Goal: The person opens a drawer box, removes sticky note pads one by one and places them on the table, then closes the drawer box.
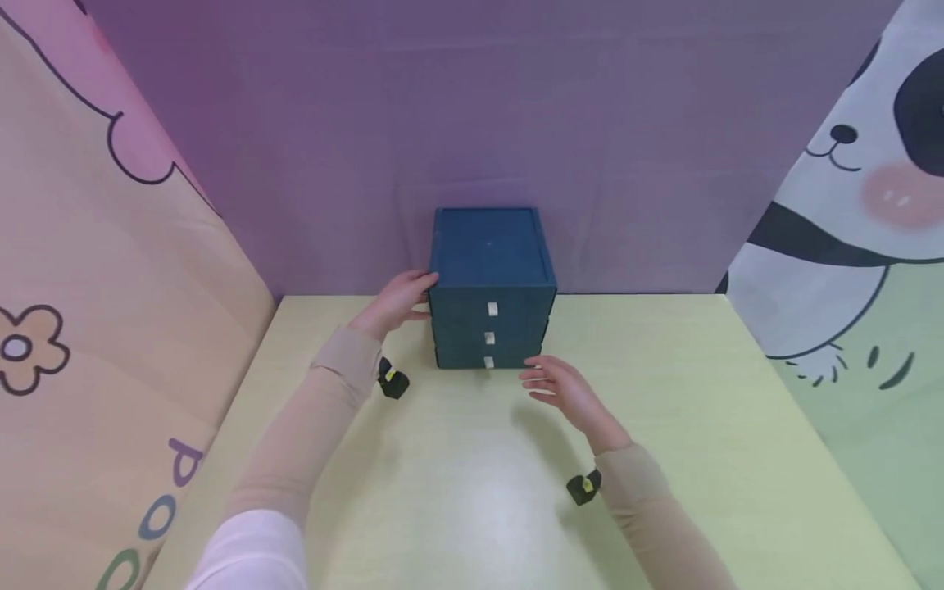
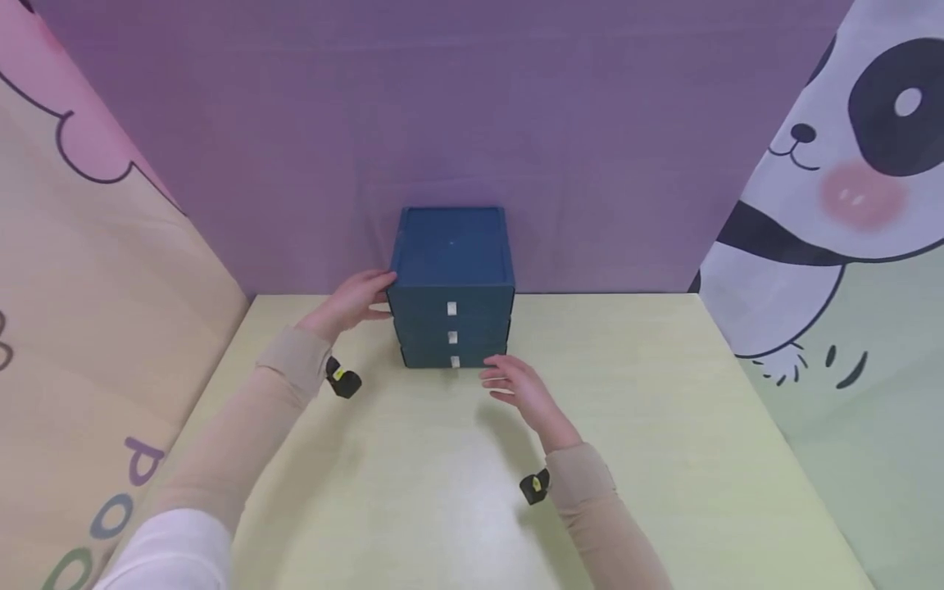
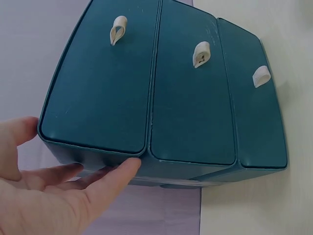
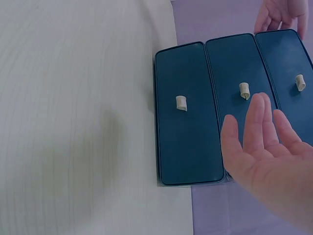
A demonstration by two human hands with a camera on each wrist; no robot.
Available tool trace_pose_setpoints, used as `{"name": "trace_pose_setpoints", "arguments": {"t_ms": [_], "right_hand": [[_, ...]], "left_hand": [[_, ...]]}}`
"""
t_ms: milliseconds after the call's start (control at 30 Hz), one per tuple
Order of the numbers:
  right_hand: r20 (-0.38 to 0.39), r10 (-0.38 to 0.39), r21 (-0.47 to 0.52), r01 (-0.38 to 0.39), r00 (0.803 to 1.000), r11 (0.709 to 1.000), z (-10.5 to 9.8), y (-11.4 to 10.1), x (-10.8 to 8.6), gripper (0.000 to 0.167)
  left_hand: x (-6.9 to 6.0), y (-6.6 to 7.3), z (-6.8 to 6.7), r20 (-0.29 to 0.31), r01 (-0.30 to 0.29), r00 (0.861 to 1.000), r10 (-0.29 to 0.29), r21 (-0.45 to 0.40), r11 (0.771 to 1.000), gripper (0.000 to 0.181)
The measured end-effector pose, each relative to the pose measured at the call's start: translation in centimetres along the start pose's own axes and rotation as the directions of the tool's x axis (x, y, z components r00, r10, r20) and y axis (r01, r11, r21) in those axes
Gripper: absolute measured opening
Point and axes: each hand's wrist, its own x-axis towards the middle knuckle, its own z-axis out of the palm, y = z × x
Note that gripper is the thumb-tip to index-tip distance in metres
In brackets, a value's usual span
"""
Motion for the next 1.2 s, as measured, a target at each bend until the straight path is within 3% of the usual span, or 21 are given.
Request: {"name": "trace_pose_setpoints", "arguments": {"t_ms": [233,433,600,867,1033,1200], "right_hand": [[0.040,0.045,0.126,-0.050,0.998,0.991,0.6,-0.5,1.0,0.042],[0.090,0.081,0.197,-0.098,0.993,0.975,1.4,-2.3,2.6,0.053],[0.108,0.107,0.254,-0.131,0.988,0.958,2.2,-4.0,3.7,0.053],[0.043,0.184,0.391,-0.187,0.982,0.901,3.8,-5.7,5.6,0.052],[0.014,0.205,0.398,-0.193,0.979,0.897,4.5,-6.2,6.2,0.040],[-0.022,0.186,0.414,-0.160,0.982,0.896,4.7,-6.7,6.5,0.025]], "left_hand": [[0.6,0.4,-0.3,-0.008,0.044,0.999,-0.044,0.038,0.998,0.063],[0.6,0.5,-0.2,-0.023,0.030,0.999,-0.028,0.093,0.995,0.064],[0.8,0.2,-0.5,-0.017,0.021,1.000,-0.020,0.064,0.998,0.065],[1.0,-0.1,-0.2,-0.033,0.003,0.999,-0.002,0.039,0.999,0.064],[1.1,-0.4,0.2,-0.073,-0.010,0.997,0.015,0.061,0.998,0.061],[1.2,-0.7,0.5,-0.071,-0.029,0.997,0.037,0.111,0.993,0.061]]}}
